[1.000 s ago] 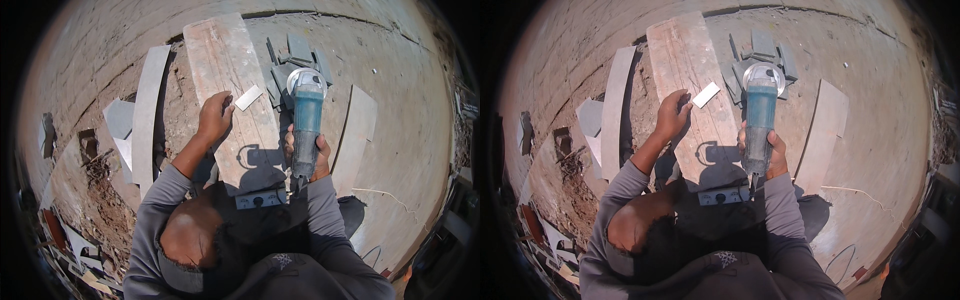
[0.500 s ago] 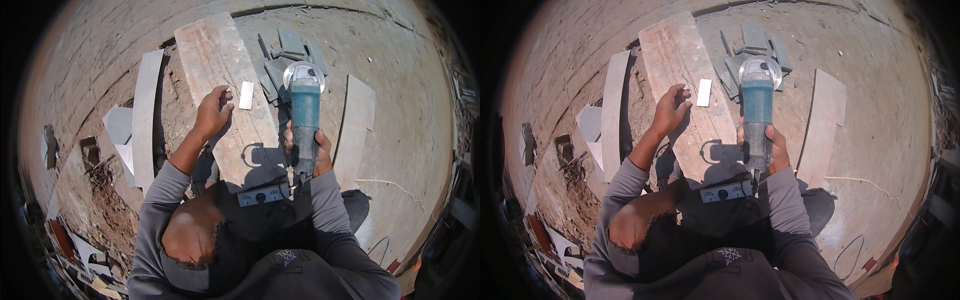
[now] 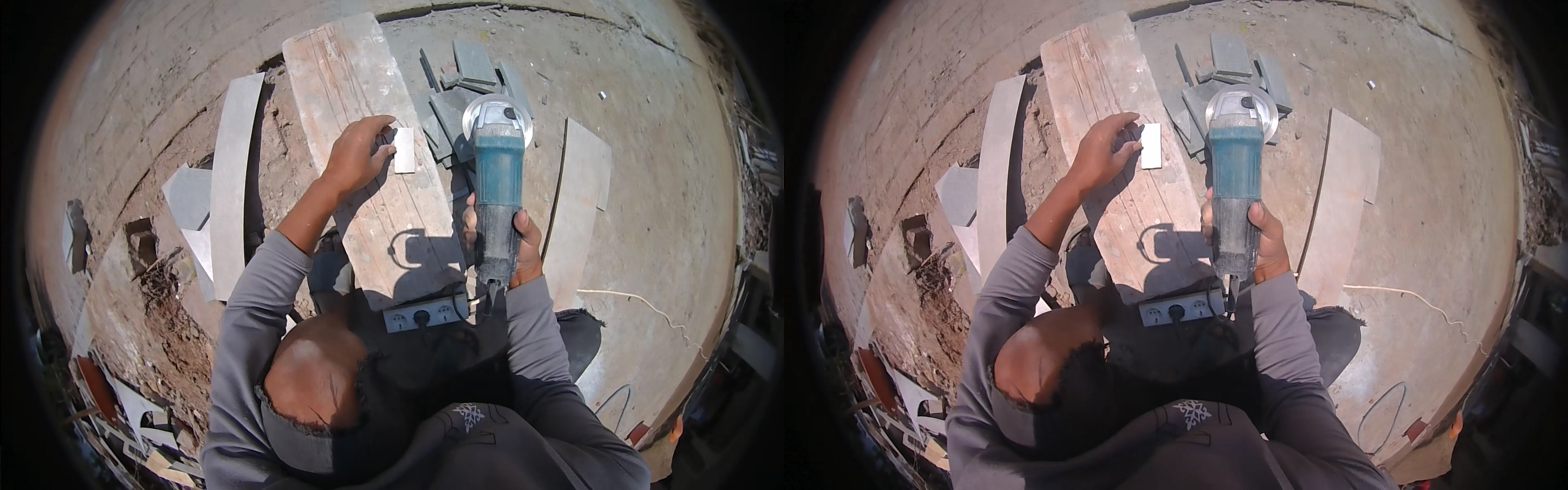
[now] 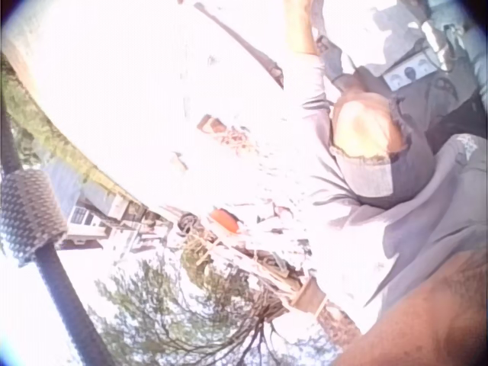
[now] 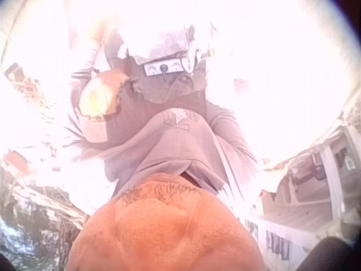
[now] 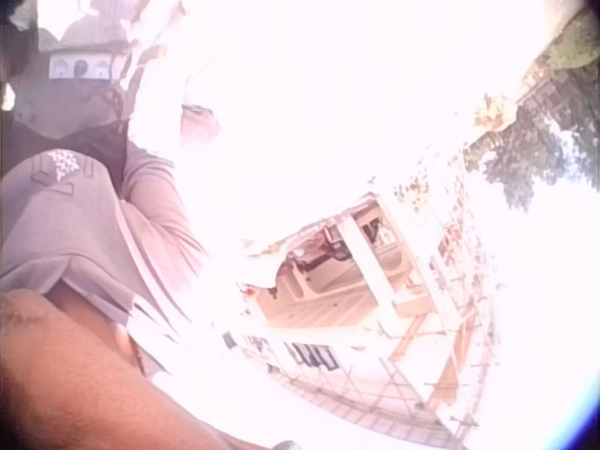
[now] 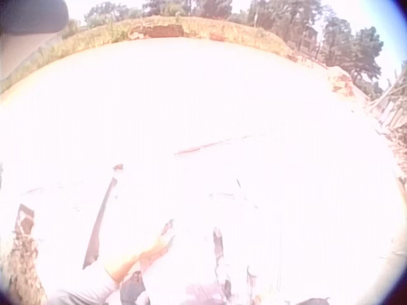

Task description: The person uses an angle grinder to cut a tile placed on a wooden board on the ground, then holds up a small cut piece of the tile.

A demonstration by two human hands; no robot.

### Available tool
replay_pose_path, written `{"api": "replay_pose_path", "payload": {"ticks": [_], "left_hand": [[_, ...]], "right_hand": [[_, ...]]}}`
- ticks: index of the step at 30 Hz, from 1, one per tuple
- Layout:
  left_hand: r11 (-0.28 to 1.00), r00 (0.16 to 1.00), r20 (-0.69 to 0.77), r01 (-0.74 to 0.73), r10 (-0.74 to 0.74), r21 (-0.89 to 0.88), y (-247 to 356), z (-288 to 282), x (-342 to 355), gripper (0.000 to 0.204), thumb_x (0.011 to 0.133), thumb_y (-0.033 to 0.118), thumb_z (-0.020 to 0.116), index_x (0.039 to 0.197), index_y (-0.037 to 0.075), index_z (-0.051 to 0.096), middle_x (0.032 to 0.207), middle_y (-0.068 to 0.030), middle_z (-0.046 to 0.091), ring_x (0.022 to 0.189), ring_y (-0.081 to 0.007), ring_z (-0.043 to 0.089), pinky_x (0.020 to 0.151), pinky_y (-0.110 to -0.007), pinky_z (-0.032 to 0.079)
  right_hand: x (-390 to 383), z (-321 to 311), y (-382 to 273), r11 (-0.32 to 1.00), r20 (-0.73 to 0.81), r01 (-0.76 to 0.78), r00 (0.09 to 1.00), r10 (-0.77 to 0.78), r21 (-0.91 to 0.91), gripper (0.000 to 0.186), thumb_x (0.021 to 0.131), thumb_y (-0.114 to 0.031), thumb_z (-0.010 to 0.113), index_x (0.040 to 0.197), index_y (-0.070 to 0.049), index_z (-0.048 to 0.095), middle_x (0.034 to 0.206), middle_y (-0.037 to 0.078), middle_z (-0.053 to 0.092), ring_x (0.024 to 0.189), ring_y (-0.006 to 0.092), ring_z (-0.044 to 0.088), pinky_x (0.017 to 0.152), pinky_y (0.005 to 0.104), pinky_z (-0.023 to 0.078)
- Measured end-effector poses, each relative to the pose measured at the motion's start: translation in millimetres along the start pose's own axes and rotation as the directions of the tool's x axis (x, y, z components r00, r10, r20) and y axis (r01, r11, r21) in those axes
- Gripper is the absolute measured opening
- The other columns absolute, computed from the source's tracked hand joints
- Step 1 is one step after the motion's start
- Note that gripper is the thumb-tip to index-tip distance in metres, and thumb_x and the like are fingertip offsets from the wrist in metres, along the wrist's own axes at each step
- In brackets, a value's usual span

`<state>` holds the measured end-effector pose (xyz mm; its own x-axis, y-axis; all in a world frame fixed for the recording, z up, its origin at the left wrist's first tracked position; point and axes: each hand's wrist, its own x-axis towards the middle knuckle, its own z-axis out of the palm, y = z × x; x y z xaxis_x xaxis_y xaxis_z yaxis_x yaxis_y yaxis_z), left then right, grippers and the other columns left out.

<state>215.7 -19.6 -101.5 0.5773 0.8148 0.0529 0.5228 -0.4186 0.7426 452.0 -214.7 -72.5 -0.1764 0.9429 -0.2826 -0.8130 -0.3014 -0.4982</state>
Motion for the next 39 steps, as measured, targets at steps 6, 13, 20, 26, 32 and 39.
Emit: {"api": "replay_pose_path", "payload": {"ticks": [6, 13, 20, 26, 32, 39], "left_hand": [[0.943, 0.895, 0.396, -0.290, 0.206, 0.164, 0.7, -6.2, 31.9, 0.058, 0.073, 0.007, 0.081, 0.127, 0.009, 0.061, 0.130, -0.0134, 0.061, 0.122, -0.0354, 0.056, 0.104, -0.042, 0.045], [0.972, 0.974, 0.200, -0.144, 0.105, 0.188, -1.3, -12.9, 17.1, 0.054, 0.067, 0.010, 0.086, 0.117, 0.006, 0.066, 0.102, -0.0131, 0.061, 0.103, -0.0335, 0.059, 0.091, -0.041, 0.048], [0.992, 0.968, 0.232, 0.071, -0.094, 0.108, -11.9, -30.9, -3.3, 0.028, 0.073, 0.016, 0.084, 0.093, 0.005, 0.068, 0.090, -0.0112, 0.064, 0.090, -0.0309, 0.061, 0.079, -0.040, 0.049], [0.998, 0.992, -0.114, 0.050, -0.046, 0.038, -7.7, -0.2, -10.9, 0.022, 0.079, 0.019, 0.080, 0.091, 0.005, 0.068, 0.084, -0.0101, 0.066, 0.083, -0.0310, 0.062, 0.076, -0.041, 0.050], [0.993, 0.966, -0.233, 0.104, -0.112, -0.046, -13.7, 16.2, -15.5, 0.034, 0.080, 0.017, 0.081, 0.105, 0.006, 0.060, 0.088, -0.0102, 0.068, 0.083, -0.0277, 0.065, 0.074, -0.038, 0.052], [0.972, 0.960, -0.219, 0.133, -0.176, -0.195, -23.7, 21.2, -13.6, 0.050, 0.077, 0.013, 0.084, 0.111, 0.004, 0.049, 0.088, -0.0104, 0.069, 0.083, -0.0232, 0.068, 0.076, -0.033, 0.055]], "right_hand": [[-0.9, 2.5, -0.6, 1.000, 0.001, 0.016, 1.000, -0.016, -0.023, 0.083, 0.079, -0.058, 0.074, 0.128, 0.006, 0.053, 0.094, 0.017, 0.063, 0.077, 0.0234, 0.062, 0.066, 0.0340, 0.051], [-1.0, 4.1, -1.4, 1.000, 0.036, -0.004, 0.999, 0.003, 0.016, 0.082, 0.081, -0.054, 0.074, 0.130, 0.007, 0.051, 0.095, 0.017, 0.063, 0.079, 0.0232, 0.063, 0.068, 0.0336, 0.052], [0.0, 8.4, 2.2, 0.998, 0.037, -0.019, 0.999, 0.017, 0.053, 0.082, 0.080, -0.052, 0.077, 0.129, 0.007, 0.050, 0.096, 0.018, 0.063, 0.081, 0.0252, 0.066, 0.067, 0.0335, 0.055], [2.5, 10.4, 13.5, 0.995, 0.044, -0.054, 0.998, 0.050, 0.087, 0.086, 0.076, -0.055, 0.078, 0.128, 0.008, 0.050, 0.095, 0.018, 0.062, 0.081, 0.0261, 0.066, 0.068, 0.0341, 0.056], [6.6, 16.3, 19.4, 0.986, 0.028, -0.123, 0.992, 0.121, 0.112, 0.087, 0.075, -0.053, 0.080, 0.129, 0.008, 0.050, 0.096, 0.017, 0.061, 0.084, 0.0252, 0.065, 0.073, 0.0345, 0.056], [18.8, 16.5, 29.2, 0.965, 0.073, -0.192, 0.981, 0.182, 0.177, 0.086, 0.077, -0.052, 0.080, 0.130, 0.009, 0.048, 0.100, 0.017, 0.062, 0.088, 0.0250, 0.066, 0.079, 0.0356, 0.057]]}}
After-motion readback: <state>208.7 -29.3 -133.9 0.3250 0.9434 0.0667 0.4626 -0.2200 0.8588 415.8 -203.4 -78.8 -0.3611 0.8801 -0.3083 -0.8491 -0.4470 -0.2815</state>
